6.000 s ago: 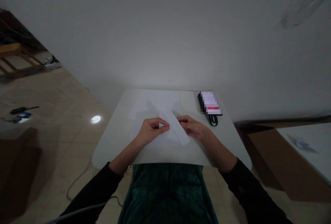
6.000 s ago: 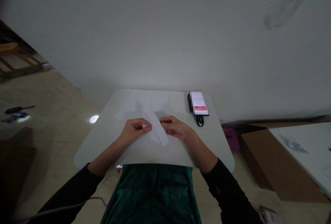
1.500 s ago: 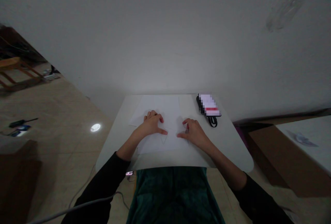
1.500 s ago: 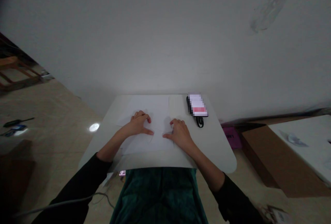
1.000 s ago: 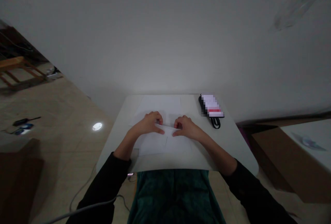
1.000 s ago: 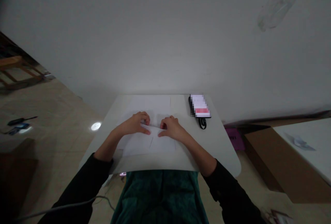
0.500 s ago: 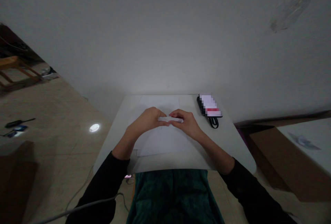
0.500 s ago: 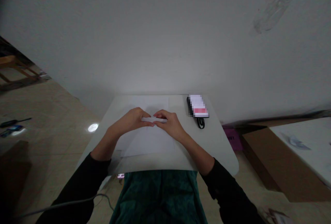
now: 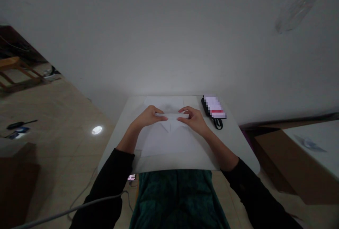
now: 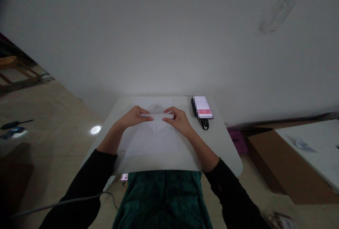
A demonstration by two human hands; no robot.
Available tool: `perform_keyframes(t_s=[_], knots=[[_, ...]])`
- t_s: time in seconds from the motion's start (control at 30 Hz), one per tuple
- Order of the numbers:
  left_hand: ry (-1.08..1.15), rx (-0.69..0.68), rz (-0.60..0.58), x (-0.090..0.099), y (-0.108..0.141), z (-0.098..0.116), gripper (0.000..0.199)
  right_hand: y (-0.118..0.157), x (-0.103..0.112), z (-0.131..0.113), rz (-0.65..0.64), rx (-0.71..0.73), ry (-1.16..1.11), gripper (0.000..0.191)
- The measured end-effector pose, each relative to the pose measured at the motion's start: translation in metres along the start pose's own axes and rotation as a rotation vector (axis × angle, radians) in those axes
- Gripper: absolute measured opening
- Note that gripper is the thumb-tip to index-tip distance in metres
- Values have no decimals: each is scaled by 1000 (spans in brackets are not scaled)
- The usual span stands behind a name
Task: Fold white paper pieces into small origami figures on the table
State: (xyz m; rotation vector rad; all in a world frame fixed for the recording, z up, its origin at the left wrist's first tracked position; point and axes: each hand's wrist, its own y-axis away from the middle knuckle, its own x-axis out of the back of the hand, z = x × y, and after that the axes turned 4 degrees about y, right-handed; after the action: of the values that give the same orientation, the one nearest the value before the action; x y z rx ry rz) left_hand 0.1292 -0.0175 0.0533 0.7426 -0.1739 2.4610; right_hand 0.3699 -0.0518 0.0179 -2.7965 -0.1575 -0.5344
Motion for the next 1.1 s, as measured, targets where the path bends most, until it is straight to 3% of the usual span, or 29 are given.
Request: perform_keyframes(t_s=[0.17,0.27,0.33,0.4,0.47,0.53,0.7,0.83,0.93,1.0,1.1], knots=[[76,27,66,6,-2,-16,36,-3,14,6,27,4,17,36],[14,-22,174,5,-4,-17,36,-5,18,11,49,53,48,33],[-72,-147,320,4,-2,-15,31,-4,23,11,87,188,113,25],[-184,-373,433,3,4,-12,23,0,28,10,119,410,249,14],[-311,-622,420,1,15,-11,18,7,34,9,127,630,430,12],[-440,-777,356,-3,26,-12,17,15,37,11,100,764,571,15],[-734,-833,213,-31,36,-17,23,28,31,27,-95,930,715,23],[-788,-778,112,-56,29,-21,20,28,23,41,-135,907,714,22],[-736,-713,126,-64,28,-26,23,29,22,48,-130,830,661,19],[-669,-680,120,-64,29,-29,23,29,22,51,-110,704,567,18],[-488,-520,145,-61,29,-33,23,28,22,54,-47,371,348,21]])
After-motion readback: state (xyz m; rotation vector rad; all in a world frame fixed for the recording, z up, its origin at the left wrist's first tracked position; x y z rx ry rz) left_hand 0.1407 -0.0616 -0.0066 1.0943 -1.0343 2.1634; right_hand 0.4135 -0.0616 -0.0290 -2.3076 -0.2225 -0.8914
